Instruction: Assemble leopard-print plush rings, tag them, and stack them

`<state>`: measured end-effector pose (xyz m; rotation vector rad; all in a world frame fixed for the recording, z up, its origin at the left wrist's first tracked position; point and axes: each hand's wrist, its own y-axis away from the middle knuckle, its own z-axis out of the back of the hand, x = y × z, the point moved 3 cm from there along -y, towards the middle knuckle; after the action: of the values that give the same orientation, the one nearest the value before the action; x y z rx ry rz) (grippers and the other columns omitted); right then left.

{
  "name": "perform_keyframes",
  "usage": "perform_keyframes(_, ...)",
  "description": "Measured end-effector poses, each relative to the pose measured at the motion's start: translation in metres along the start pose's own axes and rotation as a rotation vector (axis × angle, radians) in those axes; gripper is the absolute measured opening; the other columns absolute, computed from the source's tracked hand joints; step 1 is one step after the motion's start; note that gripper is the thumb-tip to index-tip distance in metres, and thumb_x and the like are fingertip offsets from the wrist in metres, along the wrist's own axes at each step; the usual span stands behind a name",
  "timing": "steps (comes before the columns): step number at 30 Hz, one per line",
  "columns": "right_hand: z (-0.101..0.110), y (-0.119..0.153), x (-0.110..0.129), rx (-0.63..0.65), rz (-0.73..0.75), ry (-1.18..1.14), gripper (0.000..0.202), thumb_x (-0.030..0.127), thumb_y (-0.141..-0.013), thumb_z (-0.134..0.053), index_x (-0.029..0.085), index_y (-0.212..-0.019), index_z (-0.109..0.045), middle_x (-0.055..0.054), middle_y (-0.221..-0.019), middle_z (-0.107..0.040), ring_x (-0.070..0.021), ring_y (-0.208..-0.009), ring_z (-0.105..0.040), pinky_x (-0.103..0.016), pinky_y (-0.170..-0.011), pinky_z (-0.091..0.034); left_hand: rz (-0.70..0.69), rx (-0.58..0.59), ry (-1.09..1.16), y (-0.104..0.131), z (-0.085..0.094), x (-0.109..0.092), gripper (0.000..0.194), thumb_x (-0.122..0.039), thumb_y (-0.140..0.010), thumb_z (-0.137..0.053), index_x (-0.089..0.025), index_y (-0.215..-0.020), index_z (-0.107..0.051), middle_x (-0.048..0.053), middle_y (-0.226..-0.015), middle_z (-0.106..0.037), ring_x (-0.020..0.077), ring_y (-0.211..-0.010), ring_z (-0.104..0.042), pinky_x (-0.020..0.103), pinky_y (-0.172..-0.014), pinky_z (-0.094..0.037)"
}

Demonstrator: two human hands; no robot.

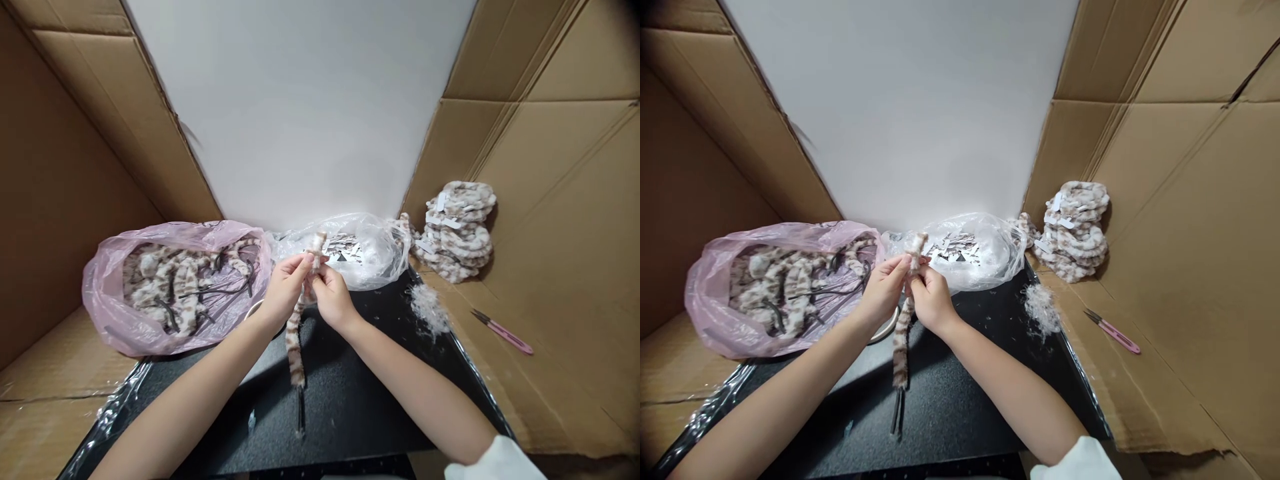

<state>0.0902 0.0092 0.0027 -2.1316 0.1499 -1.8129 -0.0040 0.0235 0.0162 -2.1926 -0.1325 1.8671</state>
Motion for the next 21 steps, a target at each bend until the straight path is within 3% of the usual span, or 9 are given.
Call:
perform_keyframes(7,0.001,0.001,0.013,-0.036,0.054,0.013,0.029,0.040,-0.090,-0.049,0.019,-0.069,-0.049,0.004,-0.060,-0.047,-0.0093,-0.054,-0.043,-0.023,-0.052,-0.036,-0.024,0.030,0.086,-0.003,0.004,0.004,0.036,-0.049,-0.078,-0.068,-0.014,-0.069,-0.067,-0.003,-0.049,-0.052,0.0073,-0.042,-0.045,0.017,-0.041,-0.036)
perform_keyframes(14,0.006,-0.004,0.007,-0.029,-0.014,-0.018,0.026,0.037,-0.085,-0.055,0.019,-0.066,-0.051,0.005,-0.054,-0.045,-0.0080,-0.047,-0.039,-0.021,-0.045,-0.032,-0.123,0.080,-0.081,0.002,-0.002,-0.010,0.033,-0.048,-0.077,-0.069,-0.014,-0.076,-0.071,-0.002,-0.056,-0.057,0.0081,-0.044,-0.047,0.020,-0.046,-0.040)
perform_keyframes(18,0.005,-0.004,0.003,-0.037,-0.054,-0.027,0.020,0.035,-0.083,-0.055,0.019,-0.071,-0.055,0.004,-0.055,-0.049,-0.0090,-0.048,-0.042,-0.022,-0.046,-0.033,-0.145,0.033,-0.138,0.003,0.000,-0.007,0.035,-0.049,-0.078,-0.067,-0.014,-0.074,-0.071,-0.002,-0.054,-0.054,0.0077,-0.043,-0.043,0.020,-0.044,-0.036)
perform_keyframes(21,0.009,-0.003,0.014,-0.006,-0.070,0.113,0.016,0.030,-0.081,-0.054,0.017,-0.073,-0.058,0.003,-0.058,-0.053,-0.0106,-0.052,-0.046,-0.023,-0.050,-0.037,-0.178,-0.045,-0.161,0.002,0.006,-0.006,0.033,-0.046,-0.079,-0.067,-0.014,-0.075,-0.072,-0.001,-0.058,-0.059,0.0112,-0.052,-0.050,0.022,-0.052,-0.041)
